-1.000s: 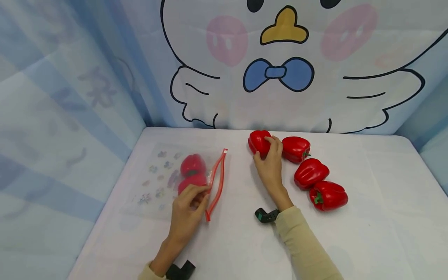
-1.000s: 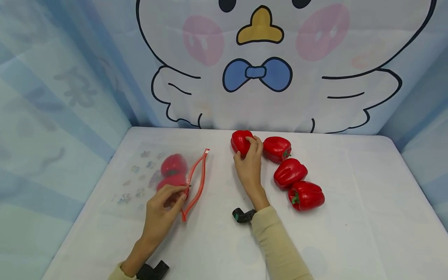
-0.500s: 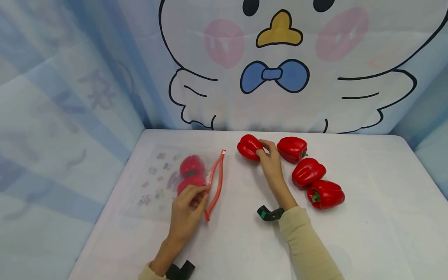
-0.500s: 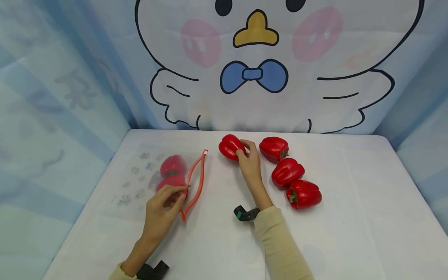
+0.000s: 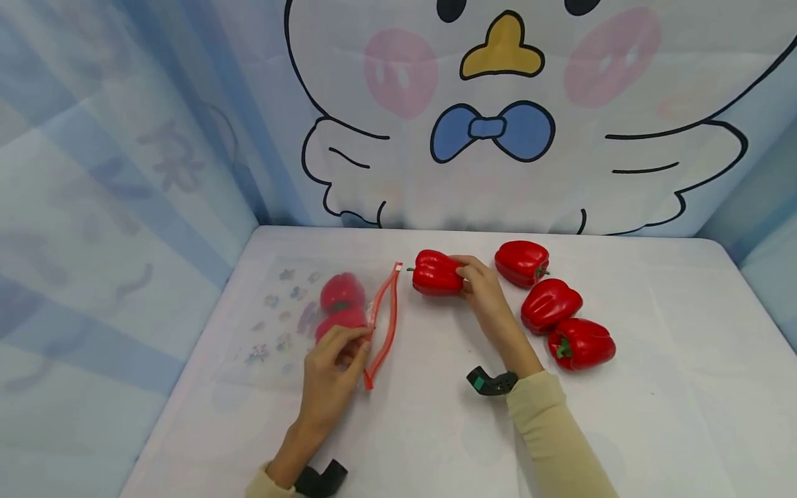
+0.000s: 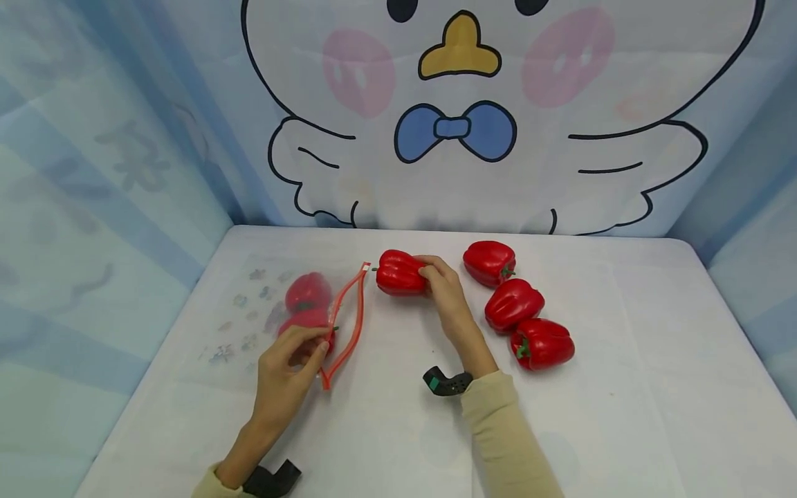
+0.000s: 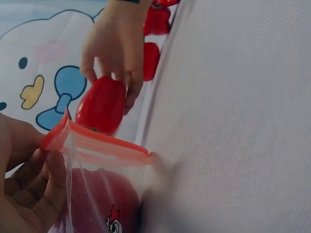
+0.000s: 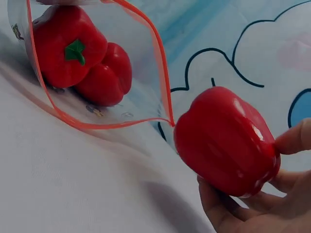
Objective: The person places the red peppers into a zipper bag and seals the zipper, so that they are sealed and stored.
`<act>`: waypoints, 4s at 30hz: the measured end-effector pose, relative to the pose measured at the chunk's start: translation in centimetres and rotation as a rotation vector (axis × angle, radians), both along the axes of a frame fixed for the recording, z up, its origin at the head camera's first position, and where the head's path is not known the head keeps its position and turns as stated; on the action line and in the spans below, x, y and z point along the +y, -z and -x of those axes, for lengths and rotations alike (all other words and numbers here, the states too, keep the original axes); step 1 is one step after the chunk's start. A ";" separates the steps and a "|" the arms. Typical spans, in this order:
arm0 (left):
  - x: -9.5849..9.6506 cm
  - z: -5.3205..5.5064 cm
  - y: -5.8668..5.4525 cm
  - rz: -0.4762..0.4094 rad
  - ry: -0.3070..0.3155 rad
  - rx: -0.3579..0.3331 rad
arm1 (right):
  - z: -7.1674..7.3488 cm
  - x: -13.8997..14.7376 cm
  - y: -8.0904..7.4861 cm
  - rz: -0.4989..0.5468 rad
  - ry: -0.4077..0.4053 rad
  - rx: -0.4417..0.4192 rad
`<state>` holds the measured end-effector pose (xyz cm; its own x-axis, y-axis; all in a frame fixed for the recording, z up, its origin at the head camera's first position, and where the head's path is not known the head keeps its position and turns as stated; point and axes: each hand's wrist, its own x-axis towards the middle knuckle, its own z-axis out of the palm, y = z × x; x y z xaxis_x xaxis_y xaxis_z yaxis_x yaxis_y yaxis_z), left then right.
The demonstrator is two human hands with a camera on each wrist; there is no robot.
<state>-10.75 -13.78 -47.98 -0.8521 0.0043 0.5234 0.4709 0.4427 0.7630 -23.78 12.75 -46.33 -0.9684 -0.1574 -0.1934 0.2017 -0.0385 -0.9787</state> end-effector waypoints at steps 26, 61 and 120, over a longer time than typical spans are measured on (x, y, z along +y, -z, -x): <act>0.1 0.0 0.0 -0.006 -0.037 0.015 | -1.0 0.0 2.3 0.152 -0.455 -0.016; 0.7 -0.1 0.3 0.031 -0.032 0.027 | -3.8 -7.8 3.0 -0.112 -0.006 0.230; 1.0 0.1 1.1 -0.009 0.018 0.053 | -4.0 -8.9 4.1 -0.224 -0.207 0.361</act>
<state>-10.84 -12.82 -49.12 -0.8229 0.0142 0.5680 0.5186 0.4273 0.7406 -19.75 3.87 -50.43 -0.9328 -0.3467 0.0985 -0.1715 0.1866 -0.9673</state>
